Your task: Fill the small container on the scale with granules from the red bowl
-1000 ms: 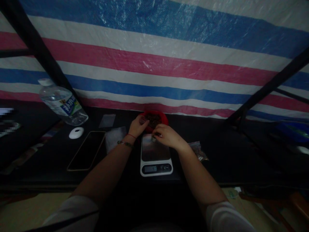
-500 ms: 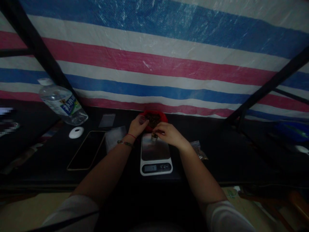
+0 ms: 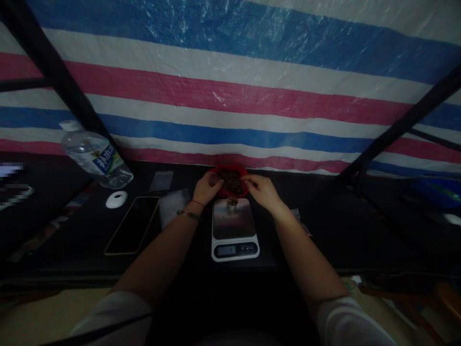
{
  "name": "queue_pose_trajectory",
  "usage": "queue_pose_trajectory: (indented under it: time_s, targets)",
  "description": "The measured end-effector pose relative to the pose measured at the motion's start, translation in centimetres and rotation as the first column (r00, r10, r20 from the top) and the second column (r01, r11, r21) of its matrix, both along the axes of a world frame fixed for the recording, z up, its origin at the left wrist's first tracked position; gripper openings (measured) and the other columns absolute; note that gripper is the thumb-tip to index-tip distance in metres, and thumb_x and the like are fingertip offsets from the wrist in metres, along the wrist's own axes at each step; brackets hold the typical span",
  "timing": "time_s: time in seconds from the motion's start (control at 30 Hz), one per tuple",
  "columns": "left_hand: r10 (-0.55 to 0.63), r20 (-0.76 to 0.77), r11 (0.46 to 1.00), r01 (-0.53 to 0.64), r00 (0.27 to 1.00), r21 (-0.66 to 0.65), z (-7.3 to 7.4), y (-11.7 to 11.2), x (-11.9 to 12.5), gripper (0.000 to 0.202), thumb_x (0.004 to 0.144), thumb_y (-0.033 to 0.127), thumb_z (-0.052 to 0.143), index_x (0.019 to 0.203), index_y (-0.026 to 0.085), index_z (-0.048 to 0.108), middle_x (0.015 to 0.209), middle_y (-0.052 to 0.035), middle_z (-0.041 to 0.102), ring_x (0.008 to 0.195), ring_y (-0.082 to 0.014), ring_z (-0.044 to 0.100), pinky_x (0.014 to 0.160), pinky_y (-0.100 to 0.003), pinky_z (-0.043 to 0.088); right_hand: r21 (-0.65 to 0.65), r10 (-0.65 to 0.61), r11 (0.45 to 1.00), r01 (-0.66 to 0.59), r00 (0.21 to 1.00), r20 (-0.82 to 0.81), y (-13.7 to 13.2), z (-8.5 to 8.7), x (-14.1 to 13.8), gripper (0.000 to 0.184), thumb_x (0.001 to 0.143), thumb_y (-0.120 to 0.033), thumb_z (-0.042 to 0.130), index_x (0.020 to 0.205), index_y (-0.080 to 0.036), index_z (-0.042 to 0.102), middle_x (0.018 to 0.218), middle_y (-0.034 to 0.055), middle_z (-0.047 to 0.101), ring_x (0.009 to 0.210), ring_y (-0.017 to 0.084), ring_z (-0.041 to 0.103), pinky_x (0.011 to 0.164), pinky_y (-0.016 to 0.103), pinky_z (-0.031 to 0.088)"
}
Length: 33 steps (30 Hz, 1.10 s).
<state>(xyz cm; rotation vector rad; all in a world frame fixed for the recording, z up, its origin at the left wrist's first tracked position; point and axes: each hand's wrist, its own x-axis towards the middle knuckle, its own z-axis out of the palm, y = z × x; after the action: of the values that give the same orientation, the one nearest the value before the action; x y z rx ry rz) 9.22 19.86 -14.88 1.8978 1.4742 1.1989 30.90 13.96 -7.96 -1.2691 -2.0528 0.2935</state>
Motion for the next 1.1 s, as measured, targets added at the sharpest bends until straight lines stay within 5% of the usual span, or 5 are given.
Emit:
queue_pose_trajectory:
  time_s: [0.33, 0.63, 0.77, 0.93, 1.1]
  targets:
    - [-0.03, -0.053, 0.999, 0.032, 0.998, 0.038, 0.0, -0.3, 0.1, 0.048, 0.073, 0.046, 0.066, 0.112, 0.019, 0.06, 0.104, -0.0069, 0.067, 0.094, -0.0227, 0.064, 0.088, -0.034, 0.049, 0.051, -0.088, 0.995, 0.091, 0.995, -0.047, 1.6, -5.5, 1.3, 0.043, 0.077, -0.005, 0.041, 0.112, -0.017, 0.063, 0.101, 0.0061, 0.068, 0.099, 0.018, 0.06, 0.095, 0.033, 0.044]
    - [-0.023, -0.098, 0.999, 0.02, 0.995, -0.032, -0.4, -0.2, 0.0, 0.049, 0.069, 0.051, 0.068, 0.105, 0.017, 0.061, 0.091, -0.0064, 0.067, 0.081, -0.0215, 0.064, 0.076, -0.033, 0.051, 0.031, -0.137, 0.99, 0.138, 0.99, -0.031, 1.8, -5.5, 0.8, 0.032, 0.084, -0.01, 0.043, 0.106, -0.018, 0.066, 0.105, 0.007, 0.067, 0.1, 0.018, 0.059, 0.094, 0.032, 0.044]
    - [-0.012, -0.108, 0.998, 0.006, 0.994, -0.058, -0.4, -0.1, -0.1, 0.045, 0.071, 0.052, 0.066, 0.099, 0.018, 0.061, 0.09, -0.0051, 0.067, 0.08, -0.0211, 0.063, 0.073, -0.032, 0.05, -0.003, -0.021, 1.0, 0.022, 0.99, 0.139, 3.4, -4.2, -0.7, 0.03, 0.087, -0.012, 0.045, 0.107, -0.017, 0.067, 0.109, 0.0072, 0.067, 0.106, 0.017, 0.057, 0.097, 0.029, 0.041]
    - [-0.003, -0.118, 0.999, -0.003, 0.993, -0.052, -0.5, -0.1, -0.3, 0.044, 0.074, 0.049, 0.063, 0.105, 0.019, 0.06, 0.093, -0.0057, 0.067, 0.085, -0.0218, 0.063, 0.078, -0.033, 0.049, -0.226, 0.036, 0.968, 0.112, 0.826, 0.562, 6.4, -2.6, -2.4, 0.027, 0.081, -0.019, 0.059, 0.105, -0.013, 0.07, 0.107, 0.0137, 0.068, 0.098, 0.023, 0.062, 0.085, 0.028, 0.044]
    - [-0.006, -0.101, 0.999, 0.001, 0.995, -0.055, -0.5, 0.1, -0.3, 0.039, 0.075, 0.048, 0.062, 0.102, 0.02, 0.062, 0.091, -0.0055, 0.068, 0.084, -0.0228, 0.065, 0.077, -0.033, 0.05, -0.27, 0.044, 0.946, 0.177, 0.759, 0.65, 8.0, -2.0, -2.5, 0.02, 0.075, -0.021, 0.066, 0.091, -0.012, 0.074, 0.092, 0.0149, 0.072, 0.083, 0.025, 0.065, 0.071, 0.027, 0.044]
